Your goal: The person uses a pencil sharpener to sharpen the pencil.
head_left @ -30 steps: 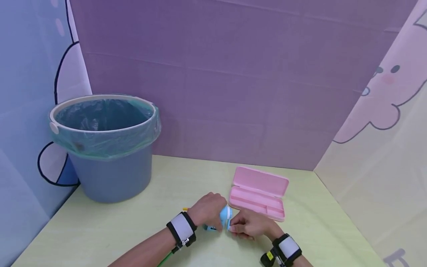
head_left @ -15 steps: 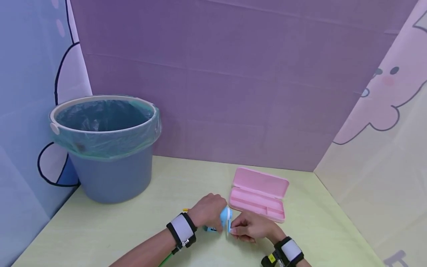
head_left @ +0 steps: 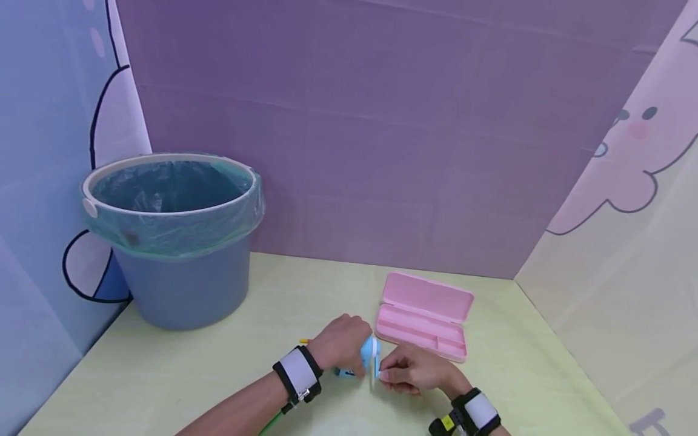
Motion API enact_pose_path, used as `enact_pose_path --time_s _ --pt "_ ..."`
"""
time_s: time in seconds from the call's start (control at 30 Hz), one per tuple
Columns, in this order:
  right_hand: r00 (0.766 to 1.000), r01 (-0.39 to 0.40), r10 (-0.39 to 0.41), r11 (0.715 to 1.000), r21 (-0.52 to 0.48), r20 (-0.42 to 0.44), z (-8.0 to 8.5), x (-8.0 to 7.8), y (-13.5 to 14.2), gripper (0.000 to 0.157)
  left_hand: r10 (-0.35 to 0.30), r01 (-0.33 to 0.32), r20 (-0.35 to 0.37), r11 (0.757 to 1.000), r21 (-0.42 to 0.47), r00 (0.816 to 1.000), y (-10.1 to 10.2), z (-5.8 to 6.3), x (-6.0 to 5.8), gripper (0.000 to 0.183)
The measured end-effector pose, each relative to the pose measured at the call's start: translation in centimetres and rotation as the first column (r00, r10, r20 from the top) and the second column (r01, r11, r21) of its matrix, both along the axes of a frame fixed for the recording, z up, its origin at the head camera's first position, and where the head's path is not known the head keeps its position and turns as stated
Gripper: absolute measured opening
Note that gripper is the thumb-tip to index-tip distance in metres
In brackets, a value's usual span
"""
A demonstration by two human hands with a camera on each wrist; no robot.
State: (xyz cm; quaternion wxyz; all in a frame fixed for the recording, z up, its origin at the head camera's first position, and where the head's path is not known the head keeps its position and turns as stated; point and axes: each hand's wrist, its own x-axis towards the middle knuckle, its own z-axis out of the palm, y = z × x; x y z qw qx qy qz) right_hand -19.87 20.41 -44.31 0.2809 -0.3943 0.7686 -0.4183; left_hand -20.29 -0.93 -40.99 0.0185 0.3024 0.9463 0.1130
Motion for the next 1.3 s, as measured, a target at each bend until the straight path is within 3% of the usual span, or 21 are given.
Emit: enact_pose_path --time_s 0.4,0.67,0.93,1.07,1.3 --pt "1.0 -0.023 0.024 0.999 -0.045 0.015 0.7 0.3 0.1 0.032 0.003 -0.003 0.006 1.0 -0.017 1.0 0.1 0.0 0.0 0.041" --pt "1.0 -0.013 0.009 0.992 -0.129 -0.027 2.4 0.3 0.3 0.031 0.008 -0.009 0.011 1.0 0.015 1.0 0.1 0.2 0.0 0.042" --pt "0.998 0.02 -0.028 0.99 -0.136 -0.055 2.3 0.4 0.5 0.032 0.027 -0.026 0.051 1.0 -0.006 0.998 0.2 -0.1 0.2 0.042" --pt "0.994 0.057 -0.068 0.991 -0.123 -0.087 2.9 0.1 0.5 0.033 0.027 -0.026 0.046 0.999 -0.019 0.999 0.2 -0.1 0.2 0.044" --pt "0.99 0.055 -0.07 0.991 -0.123 -0.125 3.3 -0.4 0.5 0.034 0.024 -0.024 0.041 1.0 -0.008 0.999 0.1 0.2 0.1 0.044"
